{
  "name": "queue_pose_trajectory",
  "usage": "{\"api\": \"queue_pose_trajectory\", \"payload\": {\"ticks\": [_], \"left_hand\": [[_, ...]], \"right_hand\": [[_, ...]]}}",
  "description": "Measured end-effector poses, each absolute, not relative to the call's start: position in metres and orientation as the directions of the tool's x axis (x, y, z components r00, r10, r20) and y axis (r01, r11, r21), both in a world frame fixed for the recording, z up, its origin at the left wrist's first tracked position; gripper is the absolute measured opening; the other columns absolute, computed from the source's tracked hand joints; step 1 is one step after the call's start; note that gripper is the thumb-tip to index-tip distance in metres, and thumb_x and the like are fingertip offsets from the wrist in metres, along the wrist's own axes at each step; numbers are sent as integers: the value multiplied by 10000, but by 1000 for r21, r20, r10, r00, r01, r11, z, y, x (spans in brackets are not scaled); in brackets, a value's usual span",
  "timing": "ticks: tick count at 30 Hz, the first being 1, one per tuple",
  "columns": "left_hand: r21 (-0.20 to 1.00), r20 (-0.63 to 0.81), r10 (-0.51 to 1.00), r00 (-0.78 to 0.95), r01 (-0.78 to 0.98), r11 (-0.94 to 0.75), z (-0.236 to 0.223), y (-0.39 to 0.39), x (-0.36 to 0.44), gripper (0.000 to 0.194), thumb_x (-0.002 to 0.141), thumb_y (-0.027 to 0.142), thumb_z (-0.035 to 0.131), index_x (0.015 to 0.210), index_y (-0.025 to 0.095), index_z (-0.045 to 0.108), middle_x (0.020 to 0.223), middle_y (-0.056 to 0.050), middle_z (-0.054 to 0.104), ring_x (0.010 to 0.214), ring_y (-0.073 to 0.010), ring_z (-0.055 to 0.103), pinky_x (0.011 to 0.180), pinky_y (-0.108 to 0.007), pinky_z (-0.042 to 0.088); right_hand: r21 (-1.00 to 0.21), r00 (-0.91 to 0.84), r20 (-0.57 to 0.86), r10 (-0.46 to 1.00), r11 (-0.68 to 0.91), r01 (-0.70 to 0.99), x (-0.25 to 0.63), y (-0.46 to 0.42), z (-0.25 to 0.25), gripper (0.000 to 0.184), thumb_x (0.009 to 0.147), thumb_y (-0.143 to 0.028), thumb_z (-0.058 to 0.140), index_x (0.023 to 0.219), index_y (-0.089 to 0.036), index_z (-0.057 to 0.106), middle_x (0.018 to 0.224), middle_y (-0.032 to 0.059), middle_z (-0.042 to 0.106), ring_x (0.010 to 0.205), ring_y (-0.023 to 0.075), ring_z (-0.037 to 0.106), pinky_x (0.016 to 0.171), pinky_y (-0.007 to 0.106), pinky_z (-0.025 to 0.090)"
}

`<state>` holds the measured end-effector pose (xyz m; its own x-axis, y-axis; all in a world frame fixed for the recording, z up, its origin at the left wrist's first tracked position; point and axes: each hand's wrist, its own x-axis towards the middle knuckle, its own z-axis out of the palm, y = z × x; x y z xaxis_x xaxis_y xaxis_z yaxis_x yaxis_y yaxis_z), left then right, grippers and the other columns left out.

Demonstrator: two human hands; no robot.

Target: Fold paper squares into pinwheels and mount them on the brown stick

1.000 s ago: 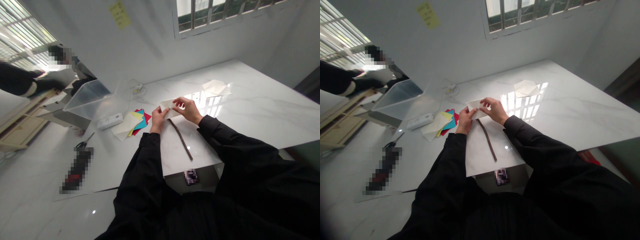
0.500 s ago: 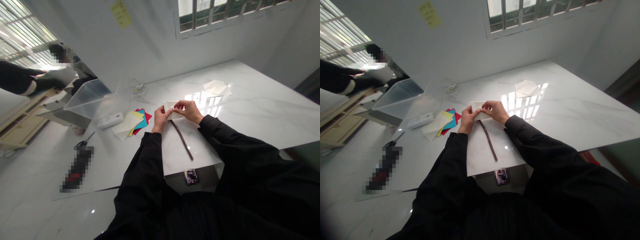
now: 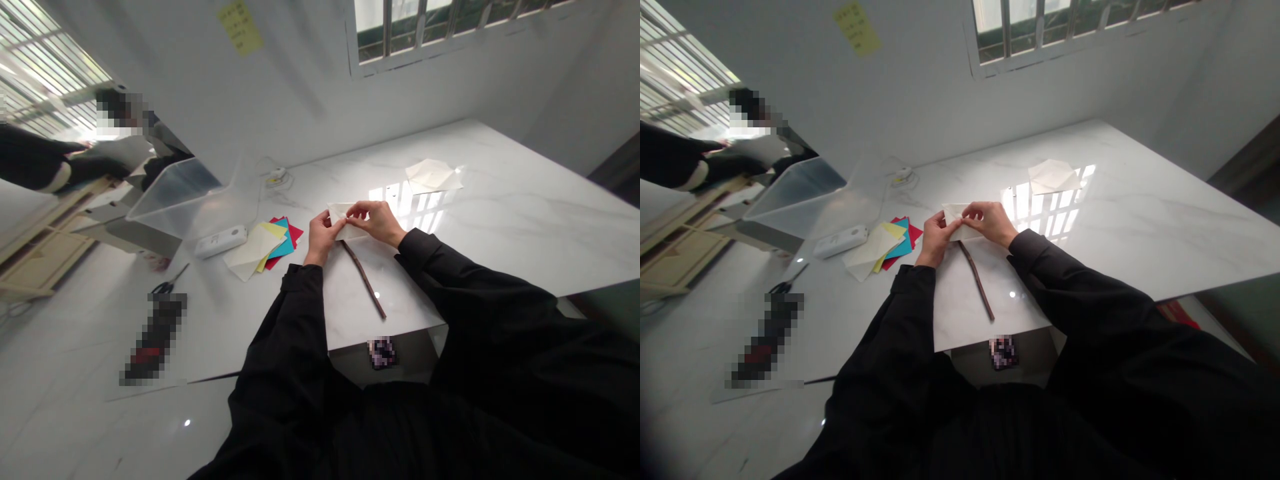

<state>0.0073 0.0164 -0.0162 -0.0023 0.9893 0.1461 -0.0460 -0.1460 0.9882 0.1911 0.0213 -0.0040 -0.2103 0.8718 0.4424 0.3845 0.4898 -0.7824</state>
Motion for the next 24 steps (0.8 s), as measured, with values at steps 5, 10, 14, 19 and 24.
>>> {"api": "queue_pose_trajectory", "payload": {"ticks": [5, 10, 14, 19, 24], "left_hand": [[989, 140, 990, 3, -43, -139, -15, 16, 7, 539, 634, 434, 958, 1051, 141, 783, 894, -88, 806, 812, -232, 738, 726, -309, 572], [987, 162, 987, 0, -22, -162, -15, 17, 6, 513, 635, 438, 959, 1024, 154, 785, 909, -84, 812, 841, -237, 741, 743, -311, 582], [985, 171, 985, 10, -13, -171, -16, 18, 5, 507, 634, 439, 960, 1011, 148, 784, 907, -86, 811, 841, -239, 744, 745, -312, 584], [984, 176, 984, 11, 16, -176, -17, 18, 5, 483, 658, 449, 940, 1010, 159, 782, 911, -81, 814, 855, -247, 752, 751, -321, 595], [983, 182, 983, 17, 23, -183, -15, 17, 5, 470, 679, 447, 928, 1017, 154, 782, 917, -88, 814, 852, -244, 748, 753, -320, 592]], "right_hand": [[-800, -212, 425, 880, 475, 365, 191, 22, -5, 114, 884, -320, 828, 895, -213, 790, 845, 37, 764, 750, 169, 630, 762, 310, 499], [-824, -195, 408, 892, 451, 341, 190, 22, -6, 85, 907, -304, 815, 923, -221, 808, 844, 37, 761, 743, 164, 624, 774, 316, 495], [-818, -199, 405, 892, 451, 356, 190, 22, -5, 51, 890, -269, 817, 895, -220, 805, 838, 36, 769, 737, 166, 621, 778, 325, 507], [-828, -205, 399, 894, 447, 339, 190, 21, -5, 130, 875, -340, 831, 880, -218, 789, 868, 51, 781, 751, 180, 635, 788, 343, 537], [-809, -221, 434, 873, 486, 331, 190, 22, -7, 86, 888, -300, 819, 917, -220, 808, 835, 41, 771, 728, 170, 638, 757, 328, 523]]}}
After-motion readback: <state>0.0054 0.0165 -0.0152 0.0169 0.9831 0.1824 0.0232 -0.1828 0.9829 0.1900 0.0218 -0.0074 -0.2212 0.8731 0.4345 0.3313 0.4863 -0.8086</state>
